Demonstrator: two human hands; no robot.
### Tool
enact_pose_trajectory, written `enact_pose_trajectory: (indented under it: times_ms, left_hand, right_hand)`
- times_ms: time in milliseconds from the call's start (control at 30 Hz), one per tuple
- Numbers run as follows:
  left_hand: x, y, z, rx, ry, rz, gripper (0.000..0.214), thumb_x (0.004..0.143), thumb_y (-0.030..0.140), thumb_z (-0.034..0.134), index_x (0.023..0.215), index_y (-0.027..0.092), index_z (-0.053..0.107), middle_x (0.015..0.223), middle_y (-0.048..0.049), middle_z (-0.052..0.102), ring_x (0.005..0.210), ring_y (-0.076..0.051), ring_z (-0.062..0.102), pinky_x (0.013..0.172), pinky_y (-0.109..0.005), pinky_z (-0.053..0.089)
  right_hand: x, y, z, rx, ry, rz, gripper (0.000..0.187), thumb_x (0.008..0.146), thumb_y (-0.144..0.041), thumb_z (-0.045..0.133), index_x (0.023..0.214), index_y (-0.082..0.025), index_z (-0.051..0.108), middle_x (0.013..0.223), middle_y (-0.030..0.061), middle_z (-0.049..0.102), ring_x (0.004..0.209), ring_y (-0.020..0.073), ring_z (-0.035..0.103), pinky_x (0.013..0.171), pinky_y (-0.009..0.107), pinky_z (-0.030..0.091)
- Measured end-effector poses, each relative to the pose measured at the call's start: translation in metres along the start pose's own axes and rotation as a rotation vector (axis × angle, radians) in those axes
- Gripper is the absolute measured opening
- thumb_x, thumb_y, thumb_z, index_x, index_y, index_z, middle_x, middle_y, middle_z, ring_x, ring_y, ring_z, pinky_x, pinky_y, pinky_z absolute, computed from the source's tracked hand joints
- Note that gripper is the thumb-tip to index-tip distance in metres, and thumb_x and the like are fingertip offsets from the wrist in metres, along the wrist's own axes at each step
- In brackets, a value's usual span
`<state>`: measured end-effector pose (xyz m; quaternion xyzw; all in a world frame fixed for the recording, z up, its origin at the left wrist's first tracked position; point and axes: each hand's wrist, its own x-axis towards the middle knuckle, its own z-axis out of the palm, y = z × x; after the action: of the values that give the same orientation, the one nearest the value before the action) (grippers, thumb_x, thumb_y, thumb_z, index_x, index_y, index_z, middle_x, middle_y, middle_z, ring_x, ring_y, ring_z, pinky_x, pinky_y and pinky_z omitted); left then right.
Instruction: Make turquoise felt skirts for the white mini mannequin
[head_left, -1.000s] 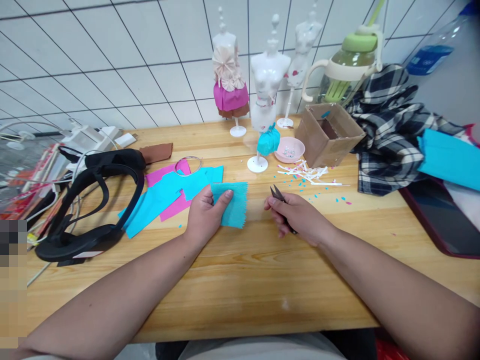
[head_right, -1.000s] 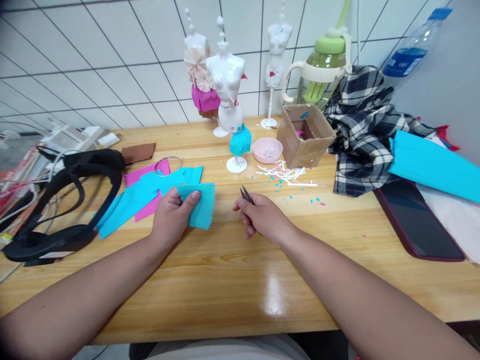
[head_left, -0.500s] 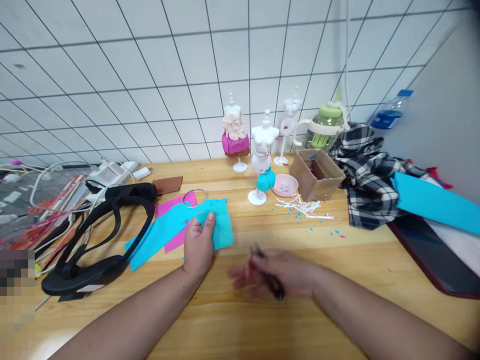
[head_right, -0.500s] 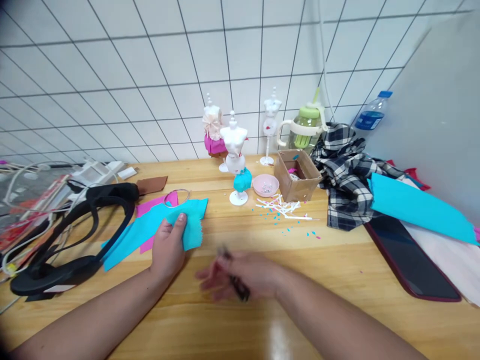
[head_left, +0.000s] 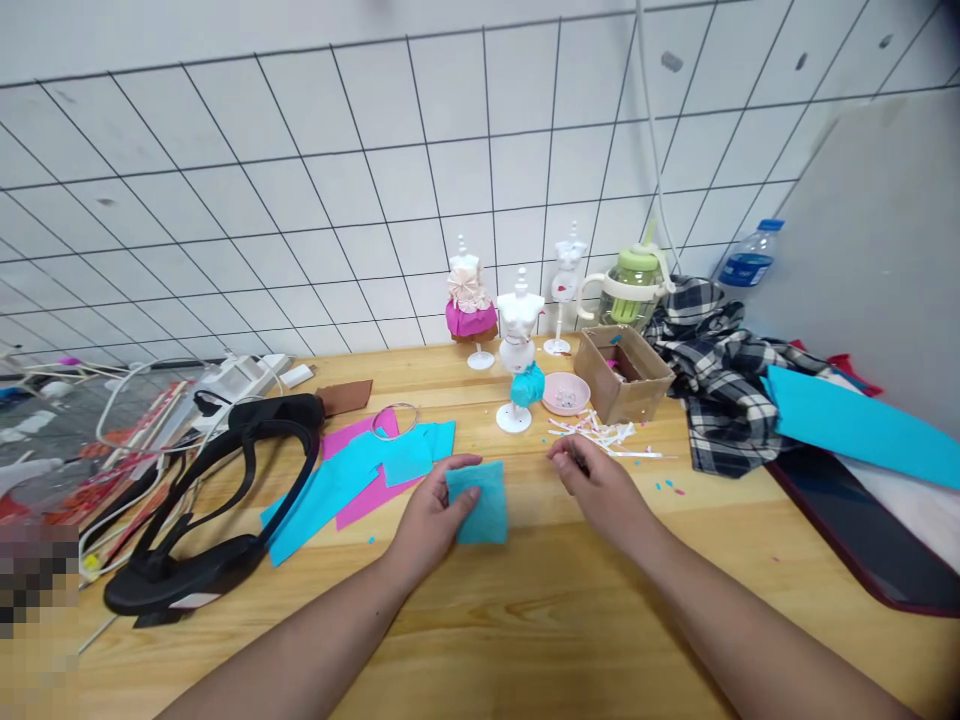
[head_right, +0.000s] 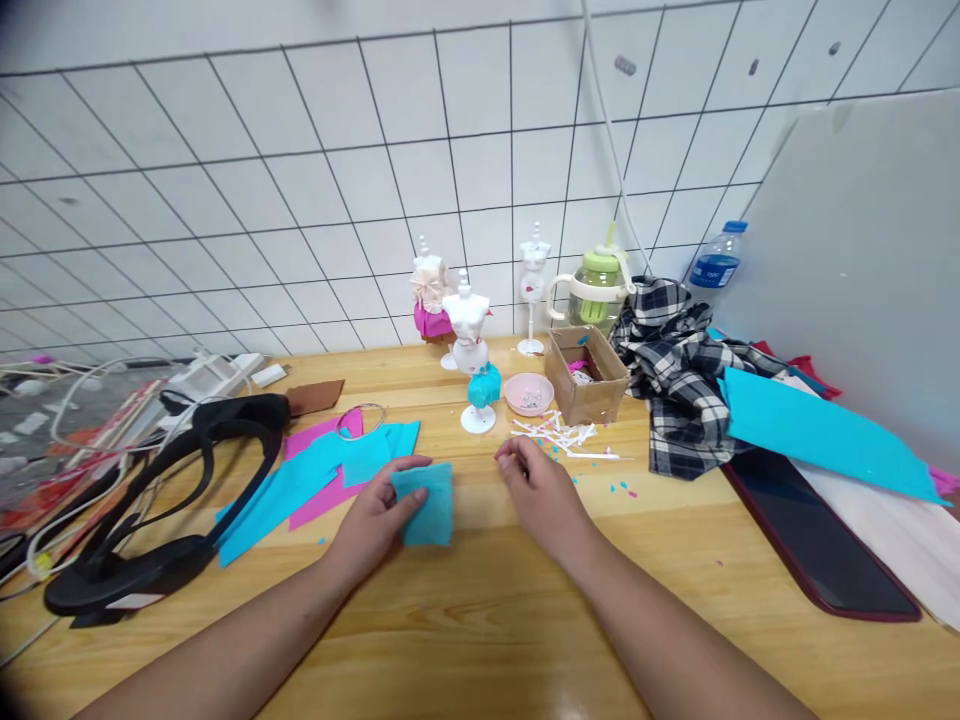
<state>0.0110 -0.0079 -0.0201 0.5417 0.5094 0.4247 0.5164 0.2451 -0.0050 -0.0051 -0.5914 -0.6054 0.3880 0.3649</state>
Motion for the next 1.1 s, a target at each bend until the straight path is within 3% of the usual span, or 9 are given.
enact_pose_trajectory:
  times_ms: [133,333,433,500,600,667,767,933,1100]
  left_hand:
    - [-0.002,0.0,0.005,0.167,-0.055,0.027,0.043,0.077,0.031,0.065,0.118,0.022,0.054,0.083,-0.0028,0.069,0.074,-0.019,0.064,0.062,-0.028,0.048]
    - [0.001,-0.005,0.0,0.131,-0.073,0.051,0.057,0.07,0.016,0.065,0.124,0.024,0.047,0.098,-0.0054,0.07,0.086,-0.02,0.066,0.066,-0.028,0.048]
    - [0.001,-0.008,0.0,0.258,-0.075,0.045,0.022,0.081,0.032,0.06,0.101,0.022,0.061,0.077,-0.0019,0.067,0.07,-0.019,0.062,0.056,-0.027,0.044]
    - [0.0,-0.01,0.001,0.374,-0.084,0.073,0.022,0.086,0.04,0.054,0.087,0.021,0.065,0.071,-0.0018,0.066,0.065,-0.018,0.06,0.054,-0.027,0.043]
    - [0.002,-0.006,-0.003,0.562,-0.039,0.217,0.03,0.083,0.039,0.059,0.107,0.023,0.064,0.098,-0.0058,0.07,0.084,-0.021,0.063,0.066,-0.031,0.049]
    - [0.009,0.002,-0.017,0.683,0.025,0.312,0.047,0.08,0.039,0.062,0.124,0.024,0.056,0.12,-0.0084,0.064,0.104,-0.024,0.059,0.081,-0.035,0.05]
    - [0.027,0.015,-0.058,0.912,0.114,0.318,0.031,0.089,0.039,0.047,0.106,0.023,0.067,0.108,-0.0067,0.07,0.1,-0.024,0.062,0.087,-0.037,0.048]
    - [0.06,0.006,-0.136,1.357,0.261,0.31,0.032,0.086,0.029,0.044,0.104,0.021,0.069,0.109,-0.0092,0.069,0.105,-0.031,0.059,0.096,-0.044,0.041]
    - [0.074,-0.023,-0.156,1.353,0.163,0.225,0.03,0.085,0.037,0.045,0.101,0.023,0.066,0.114,-0.0071,0.064,0.105,-0.028,0.059,0.089,-0.039,0.045]
  right_hand:
    - [-0.008,0.001,0.012,-0.551,-0.077,-0.045,0.035,0.089,-0.029,0.047,0.123,-0.022,0.05,0.119,0.0101,0.061,0.1,0.0256,0.061,0.077,0.035,0.044]
    - [-0.001,0.02,0.01,-0.872,-0.103,-0.075,0.043,0.09,-0.012,0.038,0.131,-0.018,0.049,0.119,0.014,0.059,0.102,0.0254,0.06,0.077,0.034,0.044]
    - [-0.002,0.017,0.009,-0.894,0.05,-0.186,0.043,0.087,-0.011,0.044,0.129,-0.015,0.051,0.123,0.0163,0.057,0.113,0.0296,0.052,0.089,0.04,0.041]
    - [-0.007,0.01,0.012,-0.802,0.099,-0.351,0.035,0.087,-0.011,0.045,0.12,-0.016,0.057,0.122,0.0148,0.058,0.115,0.0283,0.05,0.096,0.042,0.038]
    - [-0.018,0.001,0.023,-0.574,-0.097,-0.666,0.026,0.086,-0.009,0.045,0.101,-0.019,0.063,0.104,0.0074,0.066,0.098,0.0208,0.056,0.091,0.036,0.042]
    - [-0.025,-0.001,0.032,-0.523,-0.254,-0.785,0.022,0.086,-0.013,0.049,0.101,-0.021,0.064,0.105,0.0057,0.066,0.097,0.0208,0.057,0.088,0.035,0.044]
    - [-0.028,0.001,0.041,-0.59,-0.37,-0.743,0.025,0.088,-0.028,0.056,0.112,-0.022,0.062,0.121,0.0064,0.063,0.108,0.0252,0.054,0.093,0.041,0.043]
    - [-0.022,0.004,0.036,-0.544,-0.394,-0.636,0.023,0.092,-0.036,0.053,0.107,-0.022,0.064,0.117,0.0043,0.065,0.108,0.0218,0.056,0.097,0.039,0.041]
    - [-0.019,0.004,0.033,-0.432,-0.339,-0.639,0.017,0.091,-0.027,0.053,0.101,-0.021,0.066,0.114,0.0036,0.066,0.104,0.0191,0.057,0.094,0.034,0.043]
